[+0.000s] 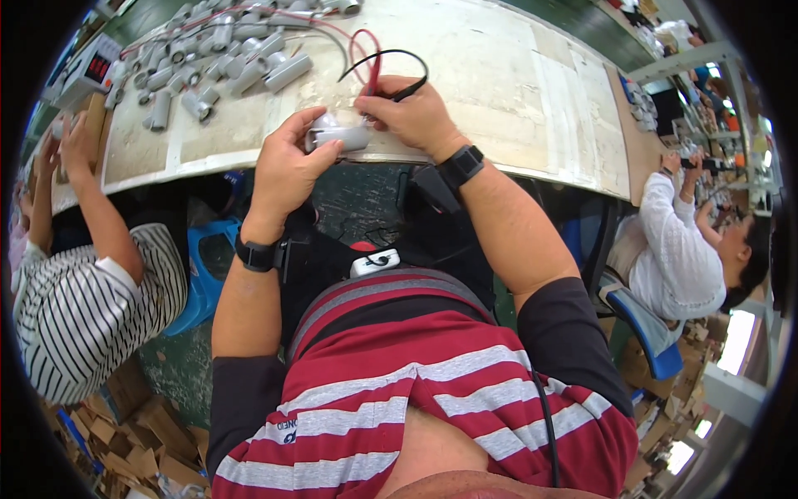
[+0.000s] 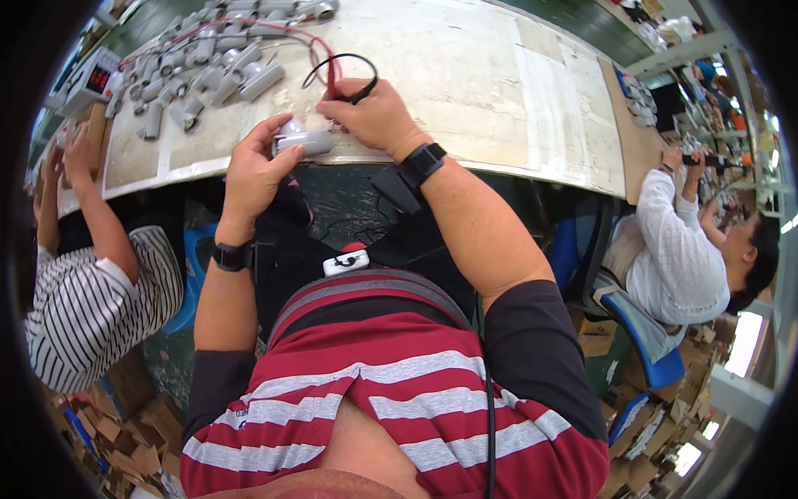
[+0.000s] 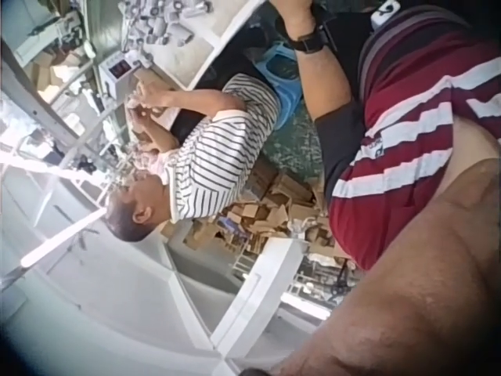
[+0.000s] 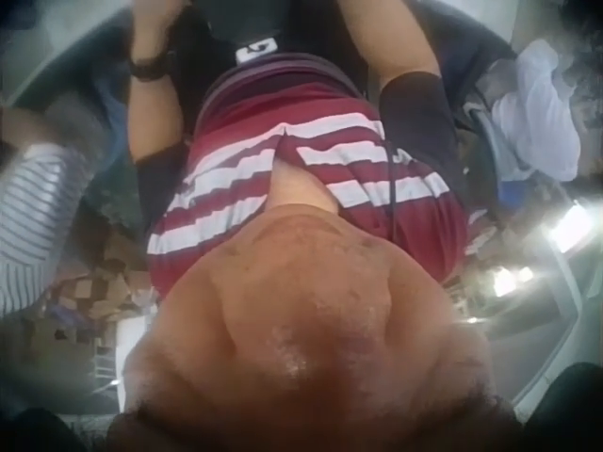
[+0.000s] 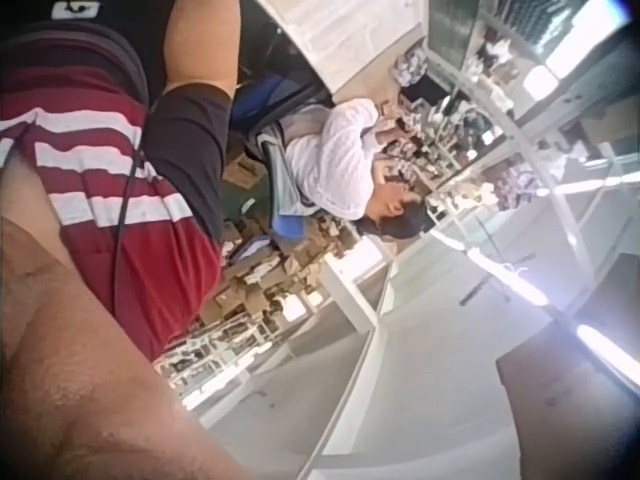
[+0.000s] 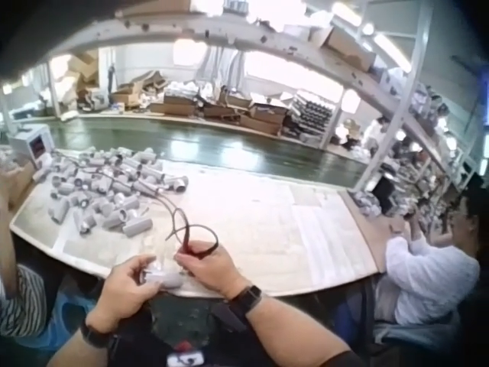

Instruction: Testing the electrical terminals of small motors or electronic components using multimeter probes on an assembly line.

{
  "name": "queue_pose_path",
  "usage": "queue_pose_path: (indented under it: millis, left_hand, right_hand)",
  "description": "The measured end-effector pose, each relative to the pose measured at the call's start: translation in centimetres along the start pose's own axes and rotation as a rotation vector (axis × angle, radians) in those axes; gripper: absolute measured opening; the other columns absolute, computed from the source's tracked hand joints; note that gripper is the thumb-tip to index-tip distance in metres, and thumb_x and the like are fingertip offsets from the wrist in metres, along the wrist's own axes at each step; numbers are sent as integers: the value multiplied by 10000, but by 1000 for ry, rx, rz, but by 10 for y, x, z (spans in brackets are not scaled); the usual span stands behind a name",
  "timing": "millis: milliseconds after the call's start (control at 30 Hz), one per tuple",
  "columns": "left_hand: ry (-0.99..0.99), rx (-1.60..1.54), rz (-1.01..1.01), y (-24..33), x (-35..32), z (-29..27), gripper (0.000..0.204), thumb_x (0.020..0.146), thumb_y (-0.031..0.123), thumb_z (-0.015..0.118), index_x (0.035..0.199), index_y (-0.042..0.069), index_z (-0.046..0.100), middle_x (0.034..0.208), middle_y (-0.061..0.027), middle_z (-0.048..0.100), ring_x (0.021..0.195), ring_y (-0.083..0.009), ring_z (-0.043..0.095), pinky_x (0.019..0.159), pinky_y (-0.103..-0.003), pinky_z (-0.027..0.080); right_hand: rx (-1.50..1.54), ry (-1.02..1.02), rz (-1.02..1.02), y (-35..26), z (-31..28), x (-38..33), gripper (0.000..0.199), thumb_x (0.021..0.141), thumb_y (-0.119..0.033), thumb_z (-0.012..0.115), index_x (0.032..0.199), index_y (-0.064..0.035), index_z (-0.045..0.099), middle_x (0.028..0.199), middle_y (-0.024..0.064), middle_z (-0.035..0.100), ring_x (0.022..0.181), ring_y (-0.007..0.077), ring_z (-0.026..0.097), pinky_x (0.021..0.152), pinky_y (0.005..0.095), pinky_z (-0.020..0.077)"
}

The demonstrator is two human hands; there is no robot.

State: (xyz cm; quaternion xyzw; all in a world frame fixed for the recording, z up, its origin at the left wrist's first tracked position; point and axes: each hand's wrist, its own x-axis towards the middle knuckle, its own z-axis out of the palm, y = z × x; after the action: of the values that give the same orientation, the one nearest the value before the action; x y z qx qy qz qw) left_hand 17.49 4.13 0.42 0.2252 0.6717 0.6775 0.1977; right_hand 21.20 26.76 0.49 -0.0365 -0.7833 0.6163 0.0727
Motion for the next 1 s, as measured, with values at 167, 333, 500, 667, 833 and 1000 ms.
queue_pose_path:
  millis: [167,333,500,667,833,1000]
  left_hand:
    - [-10,72,1,-1,3,-1,548,899,69,761,1390,-66,559,1144,-101,686,985,-126,642,860,-261,533]
    - [4,62,-68,0,1,-2,554,910,64,752,1411,-58,548,1163,-102,679,1018,-140,636,891,-271,529]
    - [-11,59,2,-6,2,-3,551,916,59,748,1418,-49,548,1176,-104,670,1020,-139,634,898,-274,528]
    - [-18,66,5,-10,3,-5,539,927,42,733,1424,-47,542,1190,-103,658,1024,-138,633,904,-272,531]
    - [-28,56,-2,-11,3,-7,526,940,25,714,1429,-44,533,1191,-100,653,1031,-139,631,907,-272,535]
    - [-60,-12,18,-15,4,-7,524,947,18,704,1436,-37,524,1197,-100,645,1034,-141,630,904,-272,539]
  right_hand:
    - [39,18,-64,7,1,2,166,915,-155,770,971,-1,740,787,27,715,655,81,647,608,245,533]
    - [59,36,-14,4,2,-2,167,910,-156,774,966,-3,735,779,27,710,652,81,642,601,243,524]
    - [95,41,-5,-1,2,-3,167,908,-159,774,957,-4,737,759,26,703,641,80,630,599,247,519]
    - [76,50,22,-2,1,-3,189,869,-188,788,929,-10,761,755,71,723,679,122,657,652,291,533]
    - [38,52,-16,-3,3,-1,167,892,-178,777,922,-15,757,725,35,701,626,96,639,596,266,526]
    - [-30,72,0,-4,2,0,246,832,-243,802,918,-15,769,784,126,745,711,199,693,710,323,548]
